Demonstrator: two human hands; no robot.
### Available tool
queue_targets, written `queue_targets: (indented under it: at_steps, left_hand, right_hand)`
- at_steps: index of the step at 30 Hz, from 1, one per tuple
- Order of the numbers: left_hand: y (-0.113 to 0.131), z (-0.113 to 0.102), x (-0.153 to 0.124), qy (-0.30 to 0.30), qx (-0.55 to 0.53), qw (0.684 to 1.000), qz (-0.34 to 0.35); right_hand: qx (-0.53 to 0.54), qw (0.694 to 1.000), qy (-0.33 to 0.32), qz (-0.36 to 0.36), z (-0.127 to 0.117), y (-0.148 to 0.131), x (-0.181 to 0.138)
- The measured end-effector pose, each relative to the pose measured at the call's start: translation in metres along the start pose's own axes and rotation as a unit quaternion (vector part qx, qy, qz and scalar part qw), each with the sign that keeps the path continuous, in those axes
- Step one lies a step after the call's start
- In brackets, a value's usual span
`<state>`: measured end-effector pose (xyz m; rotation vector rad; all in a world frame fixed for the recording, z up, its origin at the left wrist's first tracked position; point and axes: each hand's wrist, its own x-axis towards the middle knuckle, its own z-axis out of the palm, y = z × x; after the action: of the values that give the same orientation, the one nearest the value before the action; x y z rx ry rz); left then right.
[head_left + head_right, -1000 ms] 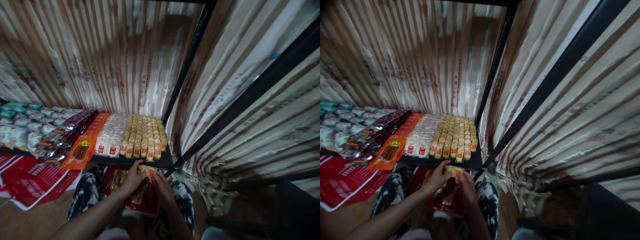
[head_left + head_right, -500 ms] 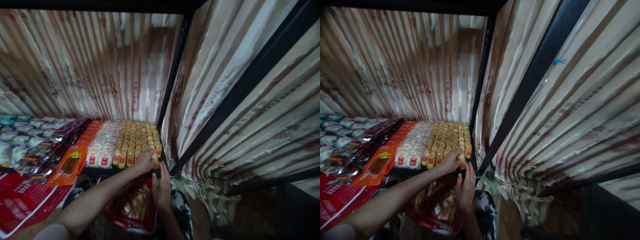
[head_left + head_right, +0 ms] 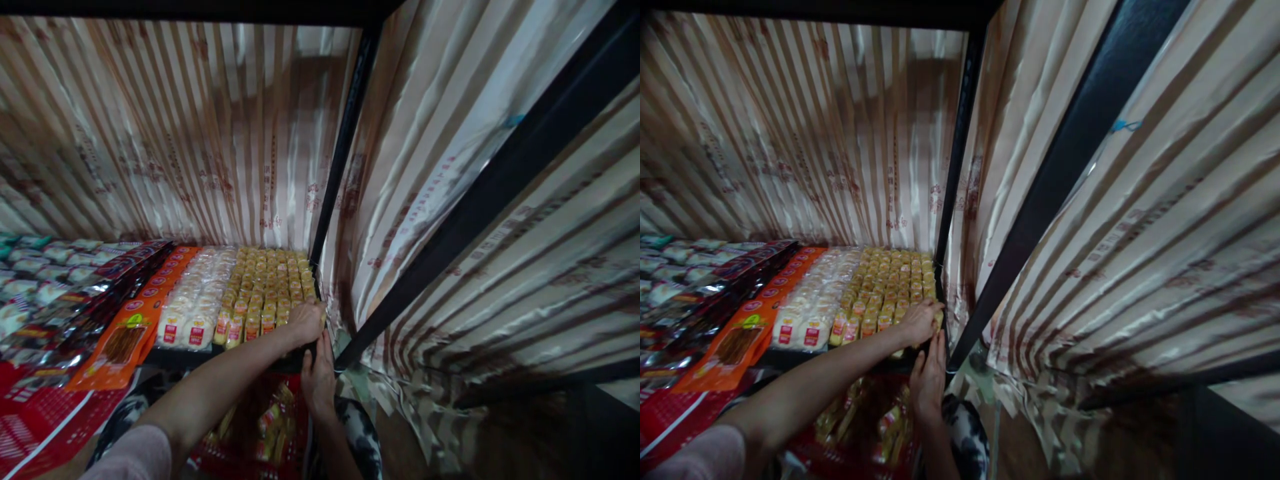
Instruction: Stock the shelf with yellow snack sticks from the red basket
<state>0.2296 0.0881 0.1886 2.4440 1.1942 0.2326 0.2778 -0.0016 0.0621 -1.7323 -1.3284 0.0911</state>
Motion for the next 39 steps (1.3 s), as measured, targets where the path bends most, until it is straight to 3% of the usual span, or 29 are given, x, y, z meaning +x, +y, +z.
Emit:
queue_targets:
  at_steps: [11, 17, 23, 28, 32, 35, 37, 39]
  left_hand:
    - [-0.015, 0.005, 0.000, 0.000, 0.054, 0.999, 0.001]
    - [-0.014, 0.008, -0.003, 0.039, 0.087, 0.995, 0.011]
    - [-0.019, 0.010, -0.005, 0.020, 0.091, 0.995, 0.023]
    - [-0.018, 0.005, -0.015, 0.071, 0.082, 0.992, 0.058]
    - [-0.020, 0.011, -0.050, 0.134, -0.038, 0.989, 0.056]
    - [-0.030, 0.035, -0.098, 0.174, -0.151, 0.973, 0.005]
    - [-0.044, 0.060, -0.133, 0.186, -0.212, 0.958, -0.050]
    - [-0.064, 0.086, -0.162, 0.179, -0.257, 0.938, -0.151]
  right_hand:
    - [0.021, 1.000, -0.003, 0.015, 0.007, 0.005, 0.001]
    - [0.021, 1.000, 0.000, 0.002, 0.014, 0.008, 0.003]
    - [0.018, 1.000, -0.013, 0.000, 0.020, 0.012, 0.005]
    - [0.019, 1.000, -0.013, -0.003, 0.020, 0.016, 0.006]
    - [0.015, 1.000, -0.016, -0.002, 0.012, 0.004, 0.000]
    - [0.037, 0.999, 0.001, -0.007, 0.003, -0.014, -0.014]
    - [0.061, 0.998, -0.006, -0.002, -0.001, -0.026, -0.030]
    - [0.078, 0.996, -0.052, 0.005, 0.002, -0.036, -0.050]
